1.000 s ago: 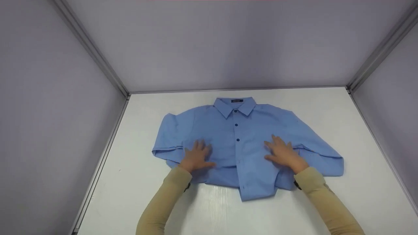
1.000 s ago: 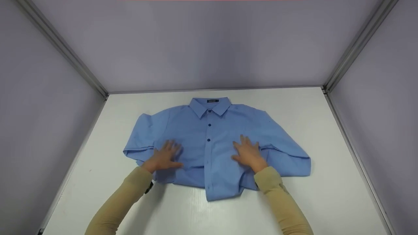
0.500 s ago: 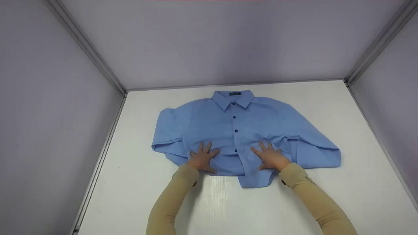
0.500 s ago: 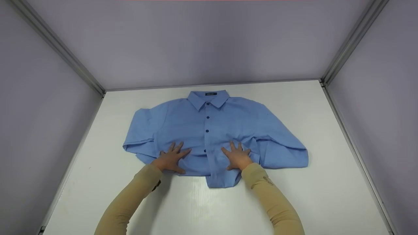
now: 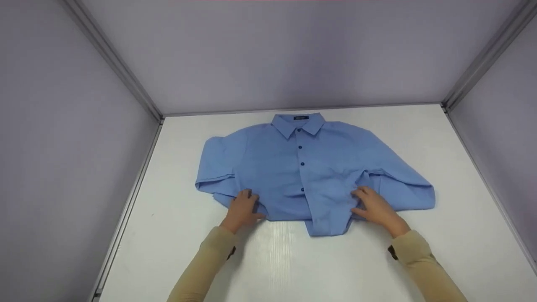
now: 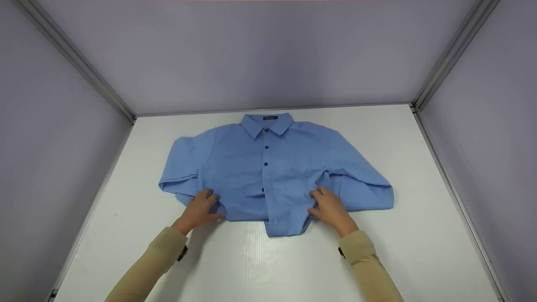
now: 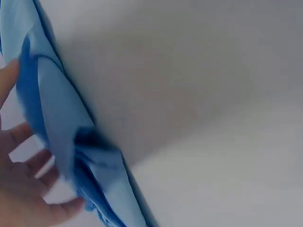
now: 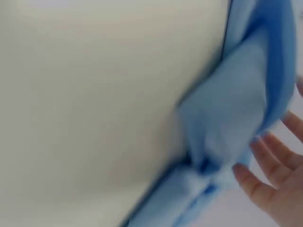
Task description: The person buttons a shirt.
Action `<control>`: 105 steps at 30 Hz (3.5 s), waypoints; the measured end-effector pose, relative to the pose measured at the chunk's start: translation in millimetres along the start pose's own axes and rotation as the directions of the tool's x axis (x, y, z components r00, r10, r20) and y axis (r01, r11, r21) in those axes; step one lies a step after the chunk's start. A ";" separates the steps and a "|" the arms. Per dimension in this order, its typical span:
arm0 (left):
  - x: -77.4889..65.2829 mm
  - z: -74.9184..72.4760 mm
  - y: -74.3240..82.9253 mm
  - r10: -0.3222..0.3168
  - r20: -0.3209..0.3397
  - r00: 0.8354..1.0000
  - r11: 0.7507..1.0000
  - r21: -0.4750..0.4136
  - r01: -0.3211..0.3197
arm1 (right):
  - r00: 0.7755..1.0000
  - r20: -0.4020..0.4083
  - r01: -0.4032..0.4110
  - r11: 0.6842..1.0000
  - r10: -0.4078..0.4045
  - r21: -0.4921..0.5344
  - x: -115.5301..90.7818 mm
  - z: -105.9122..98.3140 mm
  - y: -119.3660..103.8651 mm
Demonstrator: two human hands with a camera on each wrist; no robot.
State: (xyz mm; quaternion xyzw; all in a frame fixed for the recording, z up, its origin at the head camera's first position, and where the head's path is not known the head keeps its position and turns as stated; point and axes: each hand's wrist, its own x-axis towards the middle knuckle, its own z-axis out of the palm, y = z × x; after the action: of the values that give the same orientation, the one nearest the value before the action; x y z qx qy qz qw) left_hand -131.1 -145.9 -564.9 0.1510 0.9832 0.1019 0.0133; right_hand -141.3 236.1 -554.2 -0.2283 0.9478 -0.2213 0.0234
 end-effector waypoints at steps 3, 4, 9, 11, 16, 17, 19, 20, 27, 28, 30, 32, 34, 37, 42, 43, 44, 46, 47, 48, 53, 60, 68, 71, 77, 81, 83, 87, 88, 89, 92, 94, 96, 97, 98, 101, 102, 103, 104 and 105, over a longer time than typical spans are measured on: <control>-11.4 -2.5 0.2 -0.024 0.012 1.000 0.997 0.074 0.023 | 0.996 0.084 -0.013 0.997 0.019 -0.070 -19.0 0.6 -4.1; -13.4 -2.7 1.6 -0.025 0.021 0.999 0.996 0.086 0.023 | 0.993 0.117 -0.020 0.996 0.030 -0.088 -22.4 2.6 -7.3; -13.7 1.8 7.8 0.020 0.044 0.999 0.992 0.124 -0.026 | 0.968 0.225 -0.063 0.978 0.108 -0.198 -21.1 15.9 -21.2; -10.8 3.3 7.7 0.034 0.048 0.998 0.992 0.124 -0.039 | 0.959 0.240 -0.092 0.969 0.148 -0.230 -16.3 18.8 -24.5; 2.1 2.2 3.5 0.006 0.108 0.994 0.997 0.072 -0.014 | 0.948 0.257 -0.125 0.963 0.186 -0.237 -3.8 19.3 -25.2; 5.6 1.8 2.2 0.000 0.121 0.993 0.998 0.060 -0.007 | 0.948 0.257 -0.124 0.963 0.185 -0.238 -1.3 19.2 -24.5; 12.3 0.6 -0.1 -0.011 0.143 0.990 0.999 0.035 0.006 | 0.949 0.256 -0.124 0.964 0.184 -0.235 4.3 19.1 -22.2; 15.7 -0.1 -1.3 -0.015 0.151 0.988 1.000 0.024 0.011 | 0.951 0.253 -0.121 0.964 0.181 -0.235 7.5 19.1 -20.9; 37.0 -4.9 -7.4 -0.102 0.203 0.974 0.995 0.040 0.096 | 0.948 0.261 -0.135 0.974 0.180 -0.181 33.2 17.3 -12.3; 39.8 -5.4 -8.1 -0.118 0.206 0.971 0.993 0.043 0.112 | 0.947 0.264 -0.142 0.975 0.184 -0.169 36.7 17.0 -11.3; 45.1 -5.0 -9.6 -0.145 0.212 0.967 0.989 0.047 0.138 | 0.942 0.274 -0.158 0.977 0.193 -0.145 42.6 15.8 -10.1; 50.4 -4.5 -11.3 -0.171 0.227 0.959 0.985 0.047 0.165 | 0.936 0.285 -0.175 0.976 0.206 -0.131 47.8 14.8 -8.7; 55.0 -3.7 -13.9 -0.197 0.236 0.952 0.980 0.035 0.194 | 0.932 0.290 -0.188 0.974 0.217 -0.124 52.8 14.4 -8.0; 62.8 3.1 -21.3 -0.215 0.209 0.954 0.976 0.060 0.207 | 0.933 0.287 -0.189 0.974 0.217 -0.124 60.7 15.6 -7.2; 61.8 2.0 -21.1 -0.241 0.148 0.959 0.970 0.077 0.232 | 0.954 0.234 -0.179 0.982 0.188 -0.059 64.7 17.5 0.5; 59.3 2.7 -22.0 -0.242 0.111 0.964 0.970 0.064 0.236 | 0.961 0.209 -0.177 0.984 0.178 -0.025 62.7 16.9 3.1; 54.3 -4.0 -19.1 -0.262 0.094 0.960 0.965 0.032 0.260 | 0.969 0.178 -0.178 0.984 0.172 0.015 59.7 15.8 5.6; 46.7 -2.6 -24.2 -0.287 0.010 0.958 0.957 -0.033 0.287 | 0.978 0.104 -0.191 0.977 0.181 0.096 51.5 11.9 11.0; 42.2 -2.7 -27.1 -0.314 -0.020 0.949 0.948 -0.070 0.312 | 0.978 0.071 -0.205 0.971 0.197 0.125 47.1 9.3 13.7; 37.7 -3.0 -30.4 -0.347 -0.017 0.938 0.932 -0.115 0.343 | 0.975 0.052 -0.220 0.965 0.214 0.143 42.5 6.3 16.6; 22.3 -10.9 -41.0 -0.460 0.177 0.870 0.803 -0.336 0.492 | 0.957 0.085 -0.290 0.944 0.279 0.158 29.0 -5.7 31.0; 39.1 -13.8 -32.7 -0.440 0.330 0.835 0.440 -0.731 0.522 | 0.985 0.009 -0.164 0.928 0.171 0.333 45.7 1.4 35.8; 55.8 -13.0 -29.0 -0.411 0.214 0.886 0.462 -0.789 0.405 | 0.970 -0.204 -0.068 0.953 0.132 0.295 60.7 -3.7 31.7; 64.0 -27.4 -32.1 -0.386 0.082 0.919 0.435 -0.862 0.260 | 0.950 -0.237 -0.097 0.912 0.204 0.398 68.6 -20.0 27.5; 75.9 -53.5 -34.4 -0.281 -0.053 0.958 0.393 -0.917 0.064 | 0.928 -0.219 -0.073 0.725 0.301 0.685 95.2 -44.7 31.6; 79.8 -56.0 -28.3 -0.168 0.056 0.984 0.448 -0.885 0.127 | 0.945 -0.125 -0.142 0.721 0.304 0.678 97.4 -68.2 11.4; 81.1 -54.1 -25.7 -0.143 0.096 0.985 0.500 -0.852 0.155 | 0.954 -0.071 -0.176 0.731 0.293 0.659 98.2 -70.7 9.9; 81.6 -56.5 -23.7 -0.149 0.070 0.986 0.582 -0.800 0.145 | 0.968 -0.006 -0.184 0.728 0.250 0.660 98.5 -72.1 7.9; 81.1 -59.6 -23.7 -0.167 0.067 0.984 0.569 -0.808 0.152 | 0.969 0.003 -0.187 0.725 0.246 0.663 98.4 -73.6 7.2; 80.4 -63.9 -23.6 -0.186 0.064 0.980 0.549 -0.821 0.158 | 0.970 0.013 -0.189 0.715 0.244 0.673 98.1 -75.9 6.4; 79.1 -79.6 -22.0 -0.269 0.055 0.962 0.434 -0.885 0.172 | 0.959 0.034 -0.217 0.652 0.281 0.726 97.4 -88.0 3.0; 77.3 -90.1 -20.6 -0.320 0.047 0.946 0.354 -0.920 0.166 | 0.943 0.045 -0.235 0.565 0.330 0.791 96.5 -96.9 0.3; 74.5 -96.2 -20.0 -0.364 0.045 0.930 0.320 -0.932 0.171 | 0.930 0.051 -0.231 0.471 0.364 0.851 95.1 -103.0 -1.3; 71.8 -97.5 -20.4 -0.382 0.055 0.922 0.317 -0.930 0.187 | 0.922 0.058 -0.239 0.447 0.382 0.862 93.7 -103.7 -1.2; 68.7 -97.3 -21.3 -0.396 0.073 0.916 0.320 -0.924 0.212 | 0.916 0.065 -0.251 0.440 0.395 0.862 91.4 -103.0 -1.4; 55.7 -85.7 -25.6 -0.417 0.171 0.893 0.328 -0.887 0.323 | 0.927 0.082 -0.279 0.527 0.367 0.803 79.5 -92.7 1.6; 50.1 -79.3 -27.4 -0.416 0.203 0.887 0.339 -0.870 0.358 | 0.933 0.087 -0.287 0.575 0.349 0.766 73.6 -87.1 3.5; 44.1 -72.3 -29.2 -0.412 0.235 0.881 0.348 -0.853 0.390 | 0.936 0.096 -0.298 0.620 0.337 0.726 67.4 -81.1 5.6; 38.0 -64.8 -31.1 -0.403 0.268 0.875 0.354 -0.836 0.419 | 0.944 0.107 -0.295 0.649 0.313 0.701 60.6 -75.5 7.7; 31.3 -57.6 -32.5 -0.392 0.302 0.869 0.356 -0.821 0.446 | 0.949 0.121 -0.291 0.669 0.290 0.684 53.7 -70.0 10.2</control>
State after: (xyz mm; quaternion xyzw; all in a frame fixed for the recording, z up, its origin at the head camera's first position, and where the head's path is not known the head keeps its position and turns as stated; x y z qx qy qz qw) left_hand -173.8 -178.1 -515.1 -0.1301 0.7954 0.5752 0.1398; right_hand -203.8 249.1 -492.5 -0.0490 0.8193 -0.5531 0.1428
